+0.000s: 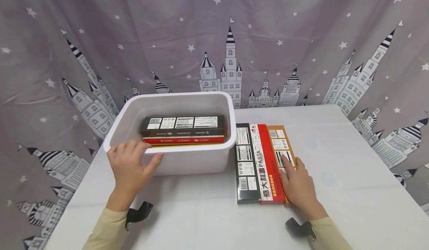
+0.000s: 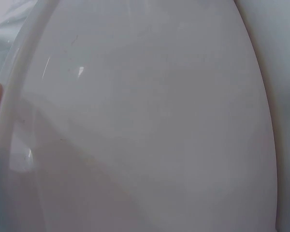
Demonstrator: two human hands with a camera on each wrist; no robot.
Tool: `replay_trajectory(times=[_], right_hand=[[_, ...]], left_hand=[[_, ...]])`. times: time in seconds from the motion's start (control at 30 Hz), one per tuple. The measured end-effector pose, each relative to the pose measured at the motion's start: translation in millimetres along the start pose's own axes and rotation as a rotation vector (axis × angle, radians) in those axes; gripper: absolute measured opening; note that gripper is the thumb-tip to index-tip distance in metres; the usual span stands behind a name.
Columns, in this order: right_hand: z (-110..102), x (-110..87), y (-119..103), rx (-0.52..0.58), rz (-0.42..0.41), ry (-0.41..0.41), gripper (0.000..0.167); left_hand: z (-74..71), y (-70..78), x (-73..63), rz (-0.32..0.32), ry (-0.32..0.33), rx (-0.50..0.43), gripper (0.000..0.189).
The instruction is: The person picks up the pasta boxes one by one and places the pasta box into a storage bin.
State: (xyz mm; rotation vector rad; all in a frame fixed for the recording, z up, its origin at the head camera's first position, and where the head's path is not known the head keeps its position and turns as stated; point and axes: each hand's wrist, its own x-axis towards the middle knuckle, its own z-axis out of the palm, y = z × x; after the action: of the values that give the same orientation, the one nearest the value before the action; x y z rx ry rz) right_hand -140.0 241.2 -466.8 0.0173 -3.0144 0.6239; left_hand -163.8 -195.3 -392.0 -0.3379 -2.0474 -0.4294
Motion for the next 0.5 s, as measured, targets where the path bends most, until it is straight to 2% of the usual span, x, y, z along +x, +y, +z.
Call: replay_trajectory(times=[0.2, 0.5], right_hand=[[5.1, -2.8, 1.1, -0.037, -0.029, 0.054, 0.063], [-6.5, 4.1, 15.7, -0.093, -0.004, -0.041, 0.071]], left_hand=[[-0.1, -0.8, 0.1, 0.003, 0.001, -0.001, 0.063], [1.1, -0.9, -0.7, 0.002, 0.006, 0.006, 0.062]])
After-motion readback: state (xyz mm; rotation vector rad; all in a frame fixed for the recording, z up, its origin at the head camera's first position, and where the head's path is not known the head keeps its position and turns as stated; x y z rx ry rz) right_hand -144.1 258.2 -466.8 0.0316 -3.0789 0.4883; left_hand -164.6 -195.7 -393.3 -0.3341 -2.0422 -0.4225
